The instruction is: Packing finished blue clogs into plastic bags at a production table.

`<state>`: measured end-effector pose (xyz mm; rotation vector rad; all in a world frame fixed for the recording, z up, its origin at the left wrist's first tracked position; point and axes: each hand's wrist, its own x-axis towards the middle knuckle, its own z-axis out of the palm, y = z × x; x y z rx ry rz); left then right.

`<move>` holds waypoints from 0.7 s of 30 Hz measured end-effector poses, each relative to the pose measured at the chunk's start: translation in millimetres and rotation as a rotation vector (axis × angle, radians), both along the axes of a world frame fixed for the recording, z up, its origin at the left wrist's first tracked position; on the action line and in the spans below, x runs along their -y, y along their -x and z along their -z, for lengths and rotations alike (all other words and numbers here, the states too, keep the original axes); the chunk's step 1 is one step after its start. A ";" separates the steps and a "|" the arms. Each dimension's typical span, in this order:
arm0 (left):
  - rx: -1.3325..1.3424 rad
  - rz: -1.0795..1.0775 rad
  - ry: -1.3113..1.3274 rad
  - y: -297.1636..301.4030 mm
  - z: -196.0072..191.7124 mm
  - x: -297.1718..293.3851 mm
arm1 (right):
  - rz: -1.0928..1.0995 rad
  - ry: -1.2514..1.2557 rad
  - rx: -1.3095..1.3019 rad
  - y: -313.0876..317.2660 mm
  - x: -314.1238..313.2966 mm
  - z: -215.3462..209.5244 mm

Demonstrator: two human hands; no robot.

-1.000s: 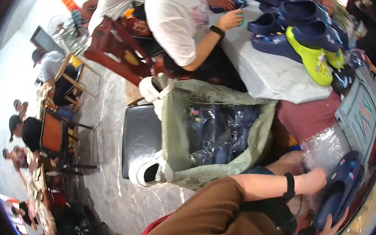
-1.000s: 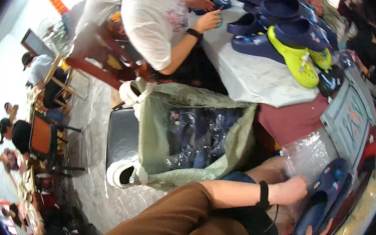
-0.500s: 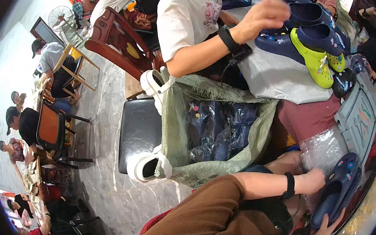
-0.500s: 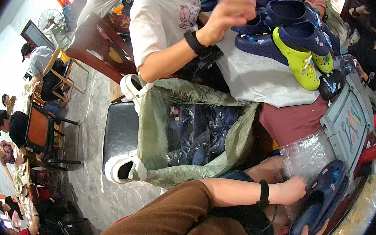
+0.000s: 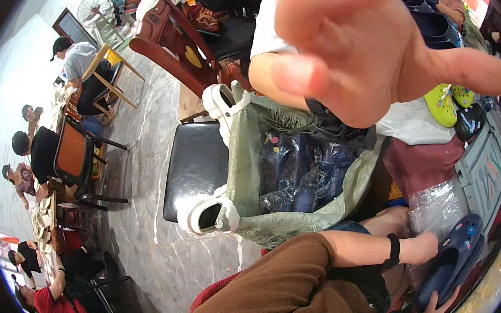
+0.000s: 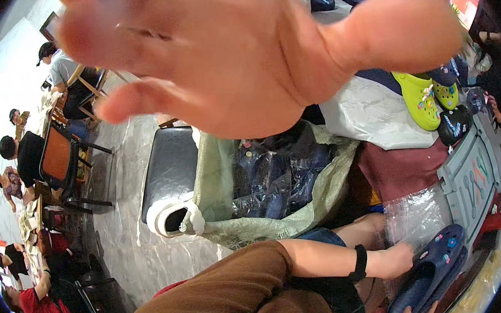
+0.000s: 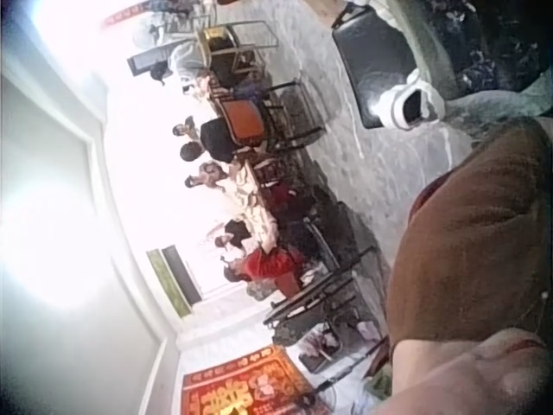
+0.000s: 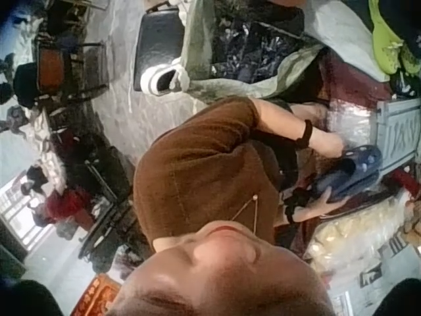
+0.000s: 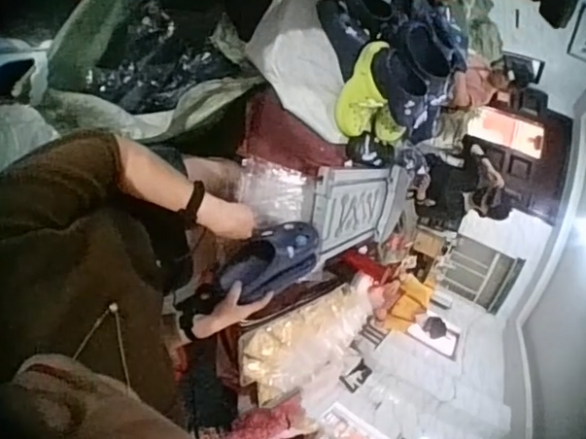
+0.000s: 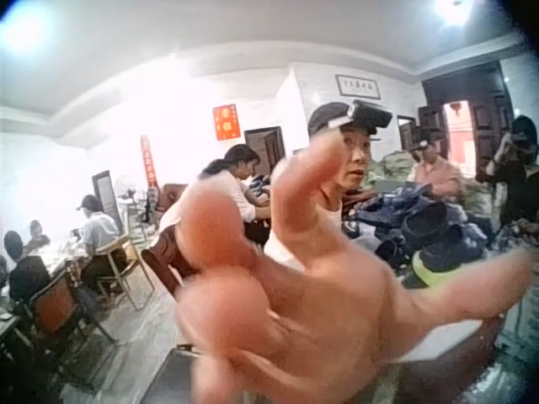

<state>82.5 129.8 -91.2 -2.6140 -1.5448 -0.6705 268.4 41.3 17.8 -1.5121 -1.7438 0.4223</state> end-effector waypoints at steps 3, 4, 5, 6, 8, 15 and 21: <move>0.026 0.018 0.059 0.6 -0.3 -1.1 | -0.010 0.012 -0.016 1.9 -0.9 0.3; 0.027 0.017 0.058 0.4 0.6 -1.9 | -0.014 0.016 -0.042 1.6 -0.6 0.7; 0.045 0.021 0.041 0.1 2.3 -3.0 | -0.017 0.021 -0.068 1.2 -0.2 1.3; 0.063 0.025 0.025 -0.2 2.8 -3.4 | -0.020 0.025 -0.094 0.9 -0.3 1.8; 0.055 0.005 -0.009 -3.0 3.9 -1.8 | -0.024 0.030 -0.119 1.1 0.1 0.0; 0.014 -0.016 0.015 -2.3 -0.9 -1.9 | -0.055 -0.074 0.123 3.7 -0.9 -6.0; 0.038 0.000 0.029 4.8 -7.4 2.3 | -0.053 -0.081 0.136 -0.2 -1.9 -2.8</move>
